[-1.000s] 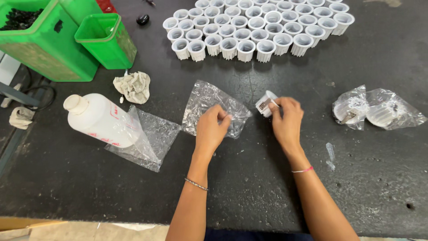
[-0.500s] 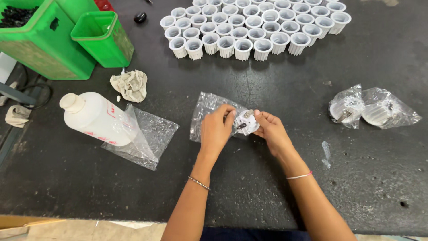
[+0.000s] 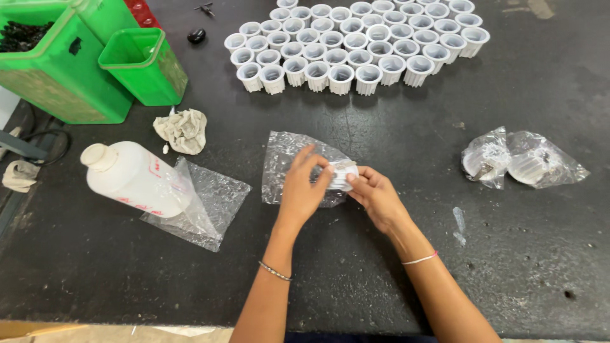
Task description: The person tears sheets of bubble wrap from a roll, folds them, and wraps white plastic lamp socket parts one at a time, placing each wrapped part into a cardboard box beside the workbench. The person occasionally reaches into a white plastic bag for more bubble wrap.
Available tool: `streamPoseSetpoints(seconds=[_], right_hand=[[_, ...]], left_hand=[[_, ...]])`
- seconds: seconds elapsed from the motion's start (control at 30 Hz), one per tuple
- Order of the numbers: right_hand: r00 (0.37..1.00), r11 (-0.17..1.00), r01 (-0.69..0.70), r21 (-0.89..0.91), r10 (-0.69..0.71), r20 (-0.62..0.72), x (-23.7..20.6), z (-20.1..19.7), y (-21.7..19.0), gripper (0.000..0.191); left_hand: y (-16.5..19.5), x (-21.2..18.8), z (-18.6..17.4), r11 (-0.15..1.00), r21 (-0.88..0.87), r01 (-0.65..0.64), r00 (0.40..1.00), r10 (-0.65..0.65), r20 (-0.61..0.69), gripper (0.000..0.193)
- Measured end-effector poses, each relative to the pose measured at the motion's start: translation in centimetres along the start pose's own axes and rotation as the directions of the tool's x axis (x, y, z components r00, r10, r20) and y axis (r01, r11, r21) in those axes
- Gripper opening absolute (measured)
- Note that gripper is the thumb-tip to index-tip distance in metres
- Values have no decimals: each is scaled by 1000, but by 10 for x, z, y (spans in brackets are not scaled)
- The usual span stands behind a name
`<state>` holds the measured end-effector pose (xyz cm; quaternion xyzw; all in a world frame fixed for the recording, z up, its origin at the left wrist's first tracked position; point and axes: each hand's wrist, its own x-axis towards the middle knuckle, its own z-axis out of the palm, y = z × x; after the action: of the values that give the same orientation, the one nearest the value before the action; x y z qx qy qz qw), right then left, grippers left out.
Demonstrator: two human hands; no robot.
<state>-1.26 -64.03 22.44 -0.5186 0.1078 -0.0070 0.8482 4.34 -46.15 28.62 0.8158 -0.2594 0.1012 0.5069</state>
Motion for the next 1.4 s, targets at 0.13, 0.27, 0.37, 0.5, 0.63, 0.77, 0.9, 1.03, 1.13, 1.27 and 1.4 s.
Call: streamPoseSetpoints(seconds=[0.13,0.27,0.37,0.5,0.63,0.77,0.9,1.03,1.13,1.27,1.4], right_hand=[[968,899,241,-366,-251,19,-5,13,5,20],[971,948,163,-274,-203,-127,-10,16,3,18],[994,990,86,111,-78,-75,-9,8,-7,19],[987,978,143,154,-152,48,-8,5,-7,22],[976,979,139,147,-161,144,-3,6,12,20],[995,975,31,222,-51,83,8,-22,22,26],[982,965,91,246,-128,138,13,-47,19,25],[986,963,141,228,-158,59,1,-31,13,54],[949,961,84,263,-158,274,-6,-11,-3,53],[973,945,-16,327,-60,221,-15,10,-14,54],[975,959,-101,264,43,217,-18,22,-10,53]], left_hand=[[6,-1,2,996,-59,64,994,-59,87,15],[16,-10,14,998,-53,-27,986,35,166,17],[16,-10,17,993,-102,-68,991,78,105,17],[14,-7,19,982,-180,-61,996,73,58,16],[26,-21,34,987,48,-152,988,150,36,17],[31,-30,47,980,-1,-200,978,200,59,25],[34,-31,50,977,-156,-145,980,163,110,22],[36,-23,30,897,-434,-82,942,212,261,19],[35,-14,4,891,-436,130,991,-102,86,21],[6,10,-35,963,-268,-12,880,-117,-460,35],[-29,20,-33,798,-558,228,959,-284,-13,37]])
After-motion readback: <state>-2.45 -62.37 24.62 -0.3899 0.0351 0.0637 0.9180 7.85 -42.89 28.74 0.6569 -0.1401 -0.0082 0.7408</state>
